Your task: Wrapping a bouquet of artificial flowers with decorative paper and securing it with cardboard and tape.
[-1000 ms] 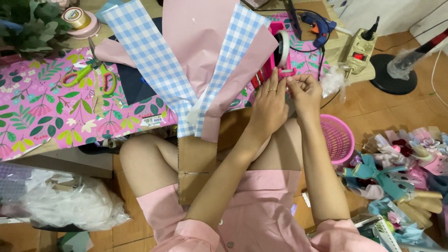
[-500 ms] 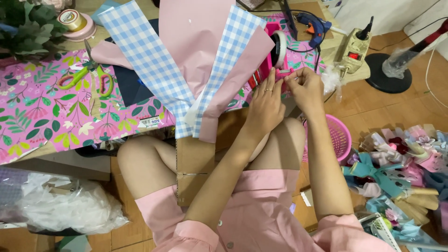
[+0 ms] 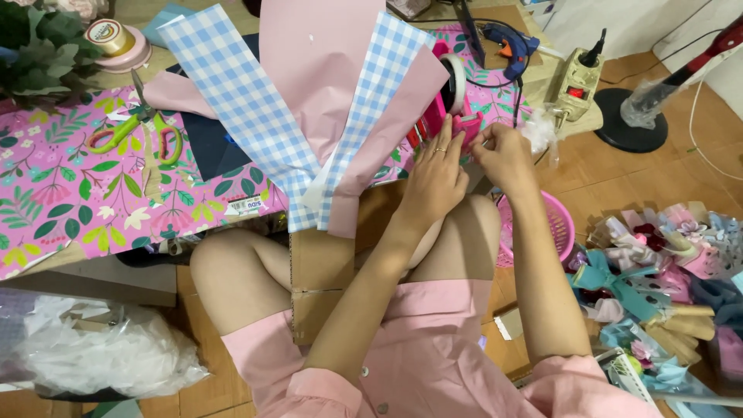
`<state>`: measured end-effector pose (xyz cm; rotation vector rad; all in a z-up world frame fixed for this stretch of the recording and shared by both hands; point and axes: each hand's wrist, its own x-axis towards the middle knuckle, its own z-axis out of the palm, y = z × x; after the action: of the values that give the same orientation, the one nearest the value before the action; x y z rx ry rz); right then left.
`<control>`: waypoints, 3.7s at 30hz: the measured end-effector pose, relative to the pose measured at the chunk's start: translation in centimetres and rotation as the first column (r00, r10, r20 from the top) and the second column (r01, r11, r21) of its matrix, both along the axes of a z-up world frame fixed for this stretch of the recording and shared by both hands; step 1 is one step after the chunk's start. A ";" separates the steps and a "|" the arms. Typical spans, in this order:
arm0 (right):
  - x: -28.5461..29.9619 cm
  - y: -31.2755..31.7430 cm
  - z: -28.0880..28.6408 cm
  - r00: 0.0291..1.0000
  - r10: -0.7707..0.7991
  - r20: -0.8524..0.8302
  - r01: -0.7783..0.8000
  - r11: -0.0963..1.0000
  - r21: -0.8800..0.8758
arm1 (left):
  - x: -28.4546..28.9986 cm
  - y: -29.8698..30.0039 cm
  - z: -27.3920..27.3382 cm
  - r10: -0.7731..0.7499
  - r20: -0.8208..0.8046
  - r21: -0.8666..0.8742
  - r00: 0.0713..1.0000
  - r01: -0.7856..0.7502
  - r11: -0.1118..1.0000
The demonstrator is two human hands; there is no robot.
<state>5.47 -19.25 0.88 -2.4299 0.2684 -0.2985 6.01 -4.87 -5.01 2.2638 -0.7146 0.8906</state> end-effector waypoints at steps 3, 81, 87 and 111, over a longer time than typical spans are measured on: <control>-0.7 -1.3 -1.8 1.000 0.015 0.005 -0.016 0.998 0.055 | -0.4 0.2 -0.1 -0.031 -0.035 -0.052 0.999 0.029 0.998; -7.8 19.7 -7.8 0.846 0.390 0.364 -0.202 0.866 -0.458 | -7.2 19.2 0.2 0.483 -0.251 -0.537 0.839 -0.536 0.652; -7.9 20.0 -8.6 0.849 0.364 0.383 -0.191 0.887 -0.421 | -7.0 19.1 0.0 0.481 -0.267 -0.539 0.835 -0.543 0.644; -12.6 20.0 -9.8 0.901 0.286 0.325 -0.400 0.837 0.372 | -12.9 23.5 0.6 -0.129 -0.762 -0.474 0.635 -0.410 0.779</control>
<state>-7.18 0.73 -8.90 -1.9226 -0.2082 -0.3442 -6.87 18.67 -4.37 1.8159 0.1761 0.0862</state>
